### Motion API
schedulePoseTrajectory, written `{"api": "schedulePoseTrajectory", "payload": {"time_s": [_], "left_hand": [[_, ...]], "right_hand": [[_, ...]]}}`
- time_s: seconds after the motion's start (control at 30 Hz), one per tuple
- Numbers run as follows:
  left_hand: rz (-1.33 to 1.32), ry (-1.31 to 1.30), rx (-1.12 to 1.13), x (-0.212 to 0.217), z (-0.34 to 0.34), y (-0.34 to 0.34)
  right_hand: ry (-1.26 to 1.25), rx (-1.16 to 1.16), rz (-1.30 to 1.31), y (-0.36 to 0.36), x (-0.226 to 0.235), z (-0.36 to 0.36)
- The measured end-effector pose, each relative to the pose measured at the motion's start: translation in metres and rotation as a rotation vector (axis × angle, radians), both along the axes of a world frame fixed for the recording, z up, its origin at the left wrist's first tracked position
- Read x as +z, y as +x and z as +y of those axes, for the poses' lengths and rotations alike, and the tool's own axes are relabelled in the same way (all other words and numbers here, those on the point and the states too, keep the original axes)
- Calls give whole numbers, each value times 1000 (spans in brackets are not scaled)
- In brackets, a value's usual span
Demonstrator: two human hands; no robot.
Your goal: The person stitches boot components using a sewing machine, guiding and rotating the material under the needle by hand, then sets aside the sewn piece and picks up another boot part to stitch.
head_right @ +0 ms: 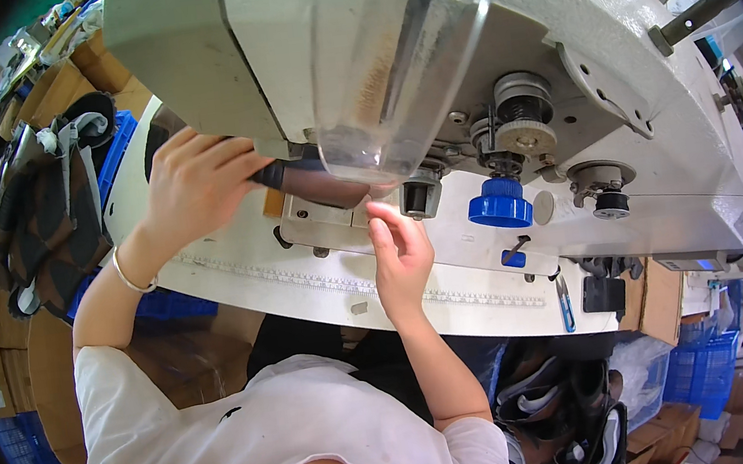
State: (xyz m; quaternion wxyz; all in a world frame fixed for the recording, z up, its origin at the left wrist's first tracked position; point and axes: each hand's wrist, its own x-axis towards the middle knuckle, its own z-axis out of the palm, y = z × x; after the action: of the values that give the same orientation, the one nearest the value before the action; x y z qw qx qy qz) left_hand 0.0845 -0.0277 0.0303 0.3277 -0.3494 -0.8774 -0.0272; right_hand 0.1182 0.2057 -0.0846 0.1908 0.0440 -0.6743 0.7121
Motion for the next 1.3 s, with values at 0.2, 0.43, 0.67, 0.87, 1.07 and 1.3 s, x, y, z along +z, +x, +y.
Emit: {"api": "schedulePoseTrajectory", "payload": {"time_s": [0.2,0.43,0.67,0.87,1.07,1.3], "left_hand": [[-124,24,1,14,-9,-21],[40,-304,163,1,-6,-17],[332,-315,258,-25,-34,16],[537,-542,792,44,-102,121],[681,-729,1695,79,-190,272],[295,-132,1385,27,-323,252]], "right_hand": [[95,325,104,41,47,2],[-313,1018,439,55,127,-30],[-733,1143,18,90,152,-80],[-736,1219,-36,93,142,-89],[-762,1324,-57,93,137,-94],[-678,1373,-98,91,129,-95]]}}
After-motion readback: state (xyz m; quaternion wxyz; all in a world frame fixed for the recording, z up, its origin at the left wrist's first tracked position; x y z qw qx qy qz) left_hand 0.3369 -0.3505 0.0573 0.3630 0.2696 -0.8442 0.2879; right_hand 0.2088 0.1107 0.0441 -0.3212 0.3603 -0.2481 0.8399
